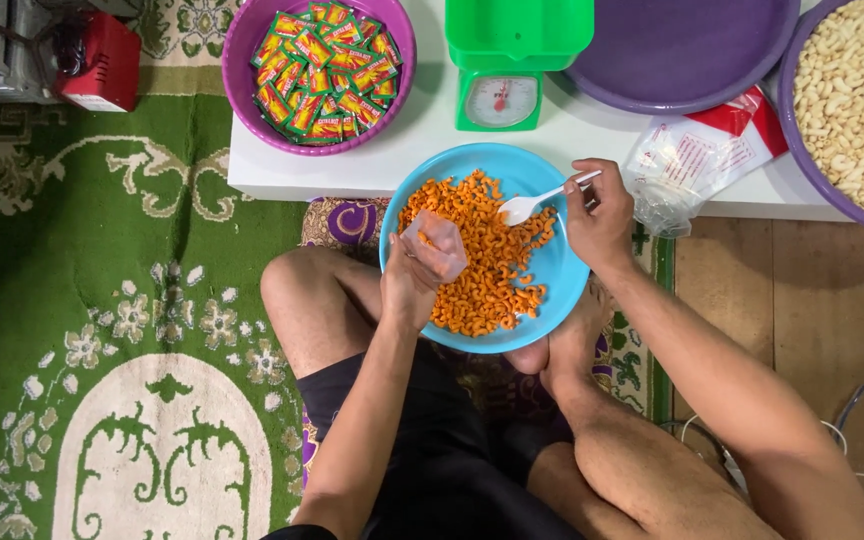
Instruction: Filling small plastic bags with orange snacks using a spoon and hands while sitting on the floor.
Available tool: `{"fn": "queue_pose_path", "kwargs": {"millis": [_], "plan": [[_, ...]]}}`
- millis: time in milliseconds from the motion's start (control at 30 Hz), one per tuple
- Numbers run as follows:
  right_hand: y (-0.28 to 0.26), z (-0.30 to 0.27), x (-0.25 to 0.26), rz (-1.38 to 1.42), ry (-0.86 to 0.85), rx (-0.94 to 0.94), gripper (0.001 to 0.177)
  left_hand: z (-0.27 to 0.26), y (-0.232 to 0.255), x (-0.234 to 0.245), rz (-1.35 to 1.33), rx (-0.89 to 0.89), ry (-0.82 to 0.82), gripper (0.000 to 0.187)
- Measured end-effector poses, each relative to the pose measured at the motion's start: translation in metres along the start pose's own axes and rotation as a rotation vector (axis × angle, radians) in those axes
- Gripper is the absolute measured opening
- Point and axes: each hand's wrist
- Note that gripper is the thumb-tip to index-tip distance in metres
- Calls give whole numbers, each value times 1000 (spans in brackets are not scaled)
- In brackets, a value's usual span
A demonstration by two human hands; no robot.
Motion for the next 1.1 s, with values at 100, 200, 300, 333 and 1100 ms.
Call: {"fn": "queue_pose_path", "kwargs": {"millis": [100,200,300,333,1100], "plan": [[4,-3,-3,30,-8,-86,25,2,-2,1,-6,11,10,74],[16,-10,-11,111,-6,-213,21,4,-6,6,19,0,6,74],[20,-11,-18,196,7,-315,19,2,-6,5,44,-15,-17,71],[19,-10,-18,197,7,-314,19,2,-6,6,45,-16,-17,71],[18,-3,-14,214,15,-406,21,5,-7,9,-16,15,19,75]]}}
Point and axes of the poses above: each hand's wrist, its own z-axis towards the middle knuckle, its own x-axis out of the back of the hand, y = z × x, and after that the axes turned 1 degree about y, right-handed
